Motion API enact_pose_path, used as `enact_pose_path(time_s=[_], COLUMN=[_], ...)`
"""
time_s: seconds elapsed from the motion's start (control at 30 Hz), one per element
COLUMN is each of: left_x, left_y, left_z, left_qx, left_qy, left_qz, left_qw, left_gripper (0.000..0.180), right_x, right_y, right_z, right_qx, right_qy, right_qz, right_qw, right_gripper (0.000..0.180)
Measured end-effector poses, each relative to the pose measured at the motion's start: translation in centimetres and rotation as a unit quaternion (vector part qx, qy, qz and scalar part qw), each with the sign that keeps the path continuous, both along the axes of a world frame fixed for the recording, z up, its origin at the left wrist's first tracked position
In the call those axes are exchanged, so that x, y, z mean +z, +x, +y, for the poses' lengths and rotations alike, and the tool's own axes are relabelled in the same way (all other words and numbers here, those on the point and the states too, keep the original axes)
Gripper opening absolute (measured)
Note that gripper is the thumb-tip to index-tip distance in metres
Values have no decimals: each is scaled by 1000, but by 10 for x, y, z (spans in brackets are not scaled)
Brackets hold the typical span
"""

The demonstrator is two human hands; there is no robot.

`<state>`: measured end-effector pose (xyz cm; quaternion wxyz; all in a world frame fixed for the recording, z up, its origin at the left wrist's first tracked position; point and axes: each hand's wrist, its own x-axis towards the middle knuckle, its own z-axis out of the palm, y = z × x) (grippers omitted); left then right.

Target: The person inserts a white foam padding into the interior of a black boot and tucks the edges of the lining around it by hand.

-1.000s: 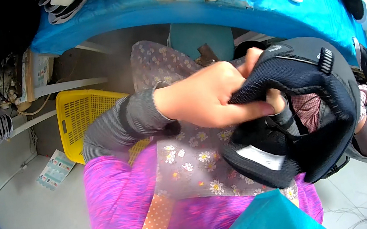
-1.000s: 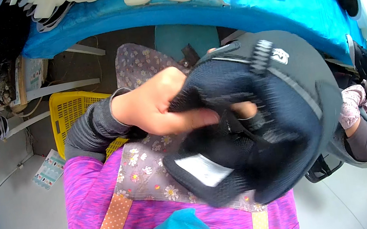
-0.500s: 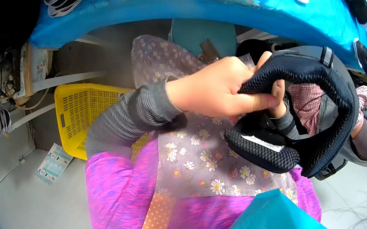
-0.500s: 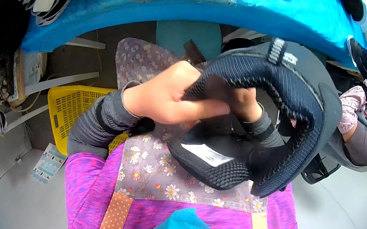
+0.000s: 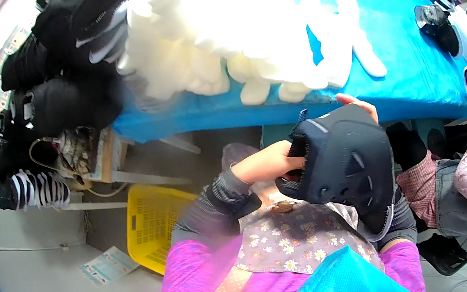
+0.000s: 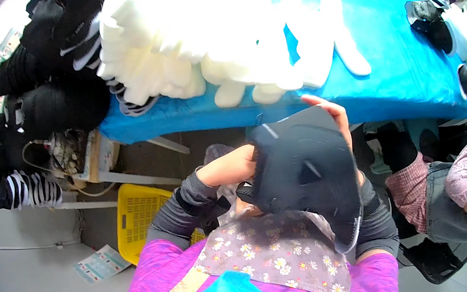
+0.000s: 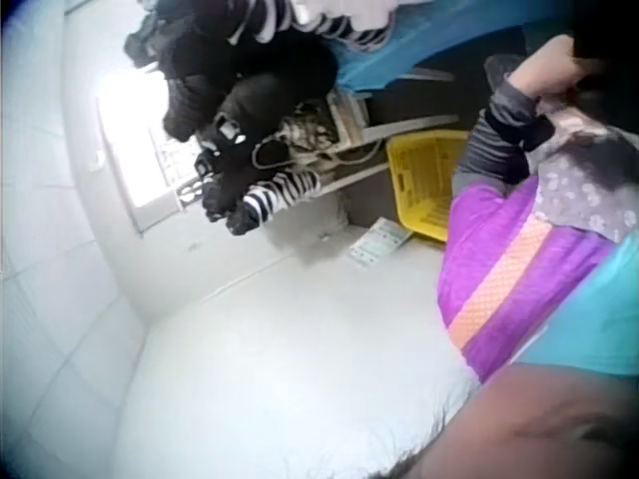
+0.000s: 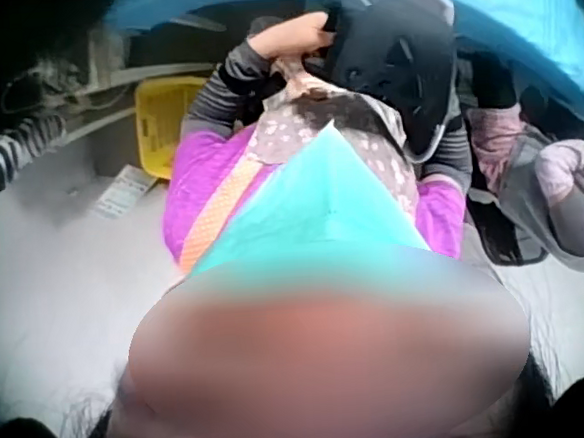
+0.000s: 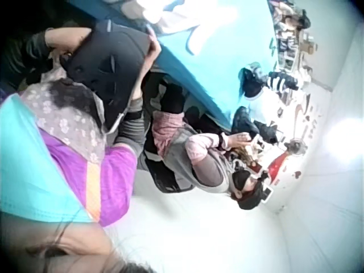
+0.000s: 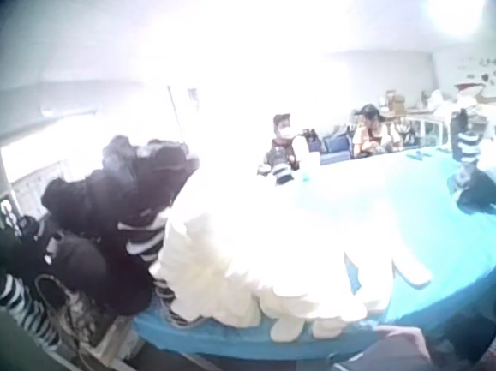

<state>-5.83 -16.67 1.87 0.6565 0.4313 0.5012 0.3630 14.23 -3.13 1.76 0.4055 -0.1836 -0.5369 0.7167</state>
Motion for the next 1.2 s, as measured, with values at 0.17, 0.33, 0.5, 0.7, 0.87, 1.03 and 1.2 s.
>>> enact_pose_path(time_s=[0.17,0.33,0.5,0.7,0.87,1.03,1.2], left_x=[9,15,43,25,89,49,22], left_y=[-3,-2,-11,32,71,57,42], left_z=[4,-8,-1,17,22,8,17], left_qx=[42,105,25,-37,-154,-67,-14], left_qy=[212,272,186,324,471,465,333], left_qz=[82,98,24,55,155,193,110], left_qw=[973,952,982,944,855,862,936], left_gripper=[30,32,45,47,35,33,34], right_x=[25,59,82,58,58,43,31], right_y=[-9,-1,6,14,75,42,39], right_z=[-12,-5,5,-15,-13,-16,-26], right_qx=[-1,114,69,34,-77,0,21], right_qy=[237,321,366,111,66,89,99], right_qz=[-95,-232,-177,-116,-23,-28,-57], right_qw=[967,911,911,986,995,996,993], right_gripper=[38,47,72,46,46,46,46])
